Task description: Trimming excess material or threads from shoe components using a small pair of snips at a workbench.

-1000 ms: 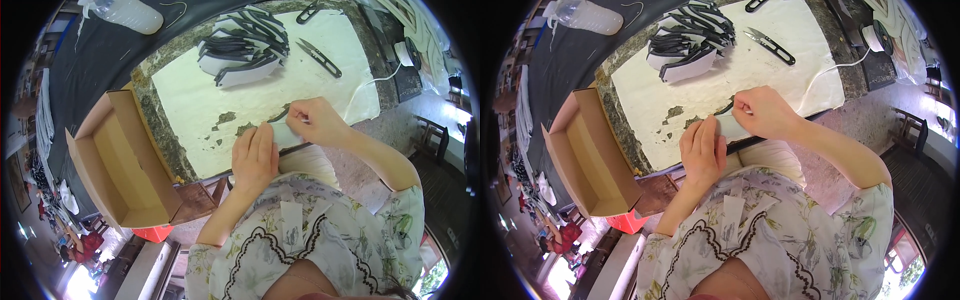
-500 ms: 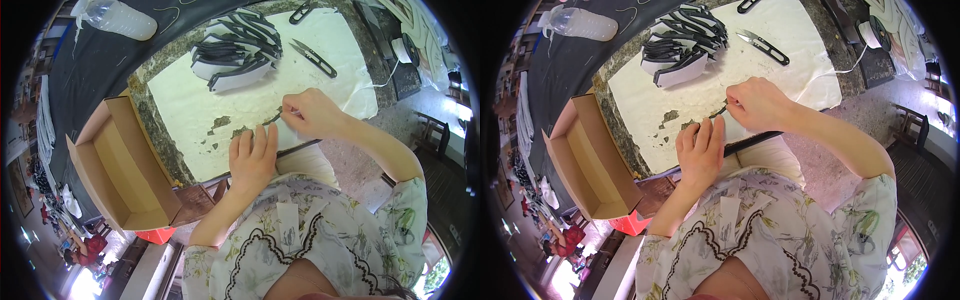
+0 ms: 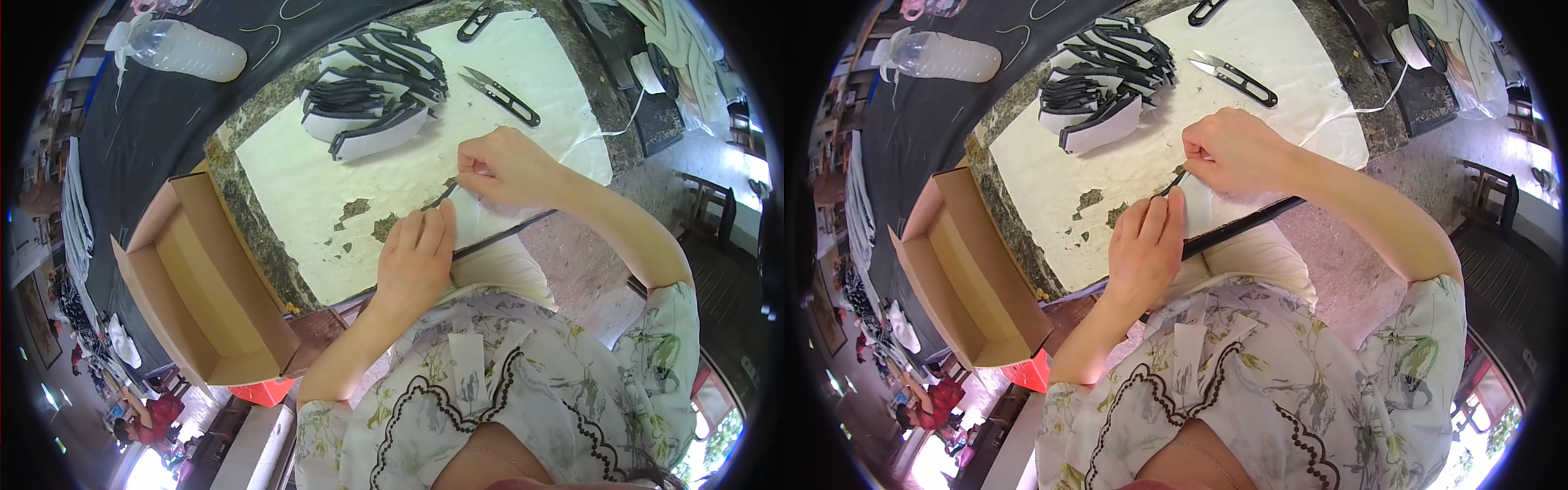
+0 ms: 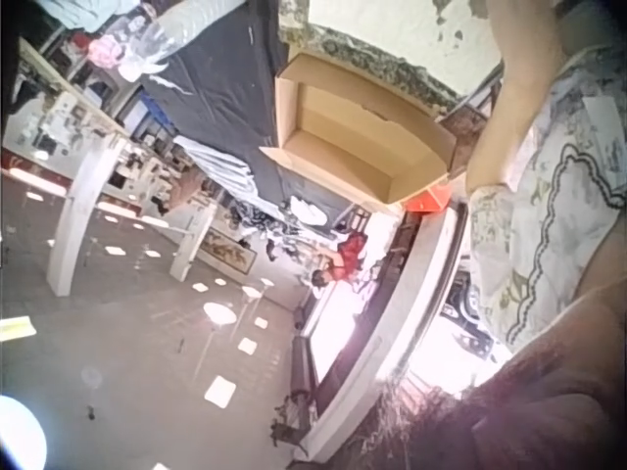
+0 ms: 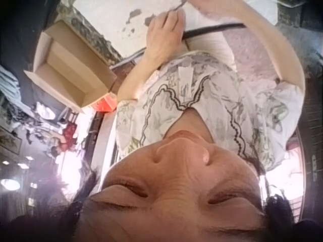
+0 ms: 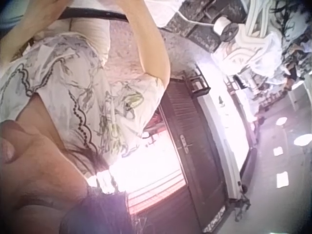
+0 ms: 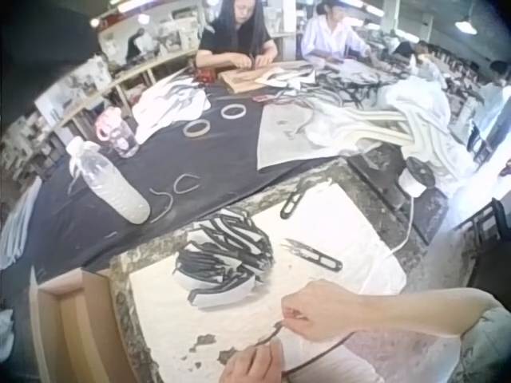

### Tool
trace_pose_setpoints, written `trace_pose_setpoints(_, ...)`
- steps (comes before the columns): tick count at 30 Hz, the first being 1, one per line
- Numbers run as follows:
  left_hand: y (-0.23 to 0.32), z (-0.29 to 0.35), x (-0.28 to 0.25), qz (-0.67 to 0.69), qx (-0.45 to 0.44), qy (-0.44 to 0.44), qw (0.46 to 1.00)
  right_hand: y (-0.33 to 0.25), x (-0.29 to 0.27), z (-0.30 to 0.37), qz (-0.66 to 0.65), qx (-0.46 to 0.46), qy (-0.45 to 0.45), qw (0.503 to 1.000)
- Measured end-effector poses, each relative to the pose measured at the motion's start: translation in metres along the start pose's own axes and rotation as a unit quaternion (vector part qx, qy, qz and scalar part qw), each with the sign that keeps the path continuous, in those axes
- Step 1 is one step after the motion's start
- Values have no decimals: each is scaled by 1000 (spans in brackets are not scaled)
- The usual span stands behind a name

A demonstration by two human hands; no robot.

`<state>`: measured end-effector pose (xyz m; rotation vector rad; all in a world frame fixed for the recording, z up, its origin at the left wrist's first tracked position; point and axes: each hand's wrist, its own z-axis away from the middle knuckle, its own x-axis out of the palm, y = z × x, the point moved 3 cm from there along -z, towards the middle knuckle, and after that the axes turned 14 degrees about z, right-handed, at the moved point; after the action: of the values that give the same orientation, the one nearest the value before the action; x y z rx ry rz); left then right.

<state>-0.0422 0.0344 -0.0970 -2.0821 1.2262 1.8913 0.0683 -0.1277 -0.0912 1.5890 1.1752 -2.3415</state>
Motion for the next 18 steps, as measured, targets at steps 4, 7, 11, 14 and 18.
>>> trace_pose_setpoints(4,1,-7,-4,-1,4,-16,1000,-1,3,4,11,21,5,1000)
trace_pose_setpoints(7,-1,-12,-3,12,0,-28,1000,2,0,8,1,30,5,1000)
trace_pose_setpoints(11,-2,-15,-6,8,11,-33,999,9,-1,13,-24,45,9,999)
trace_pose_setpoints(14,-1,-22,-8,5,12,-59,998,6,-5,14,0,59,20,998)
trace_pose_setpoints(18,1,-28,-9,9,6,-94,996,15,-7,17,-6,71,29,997)
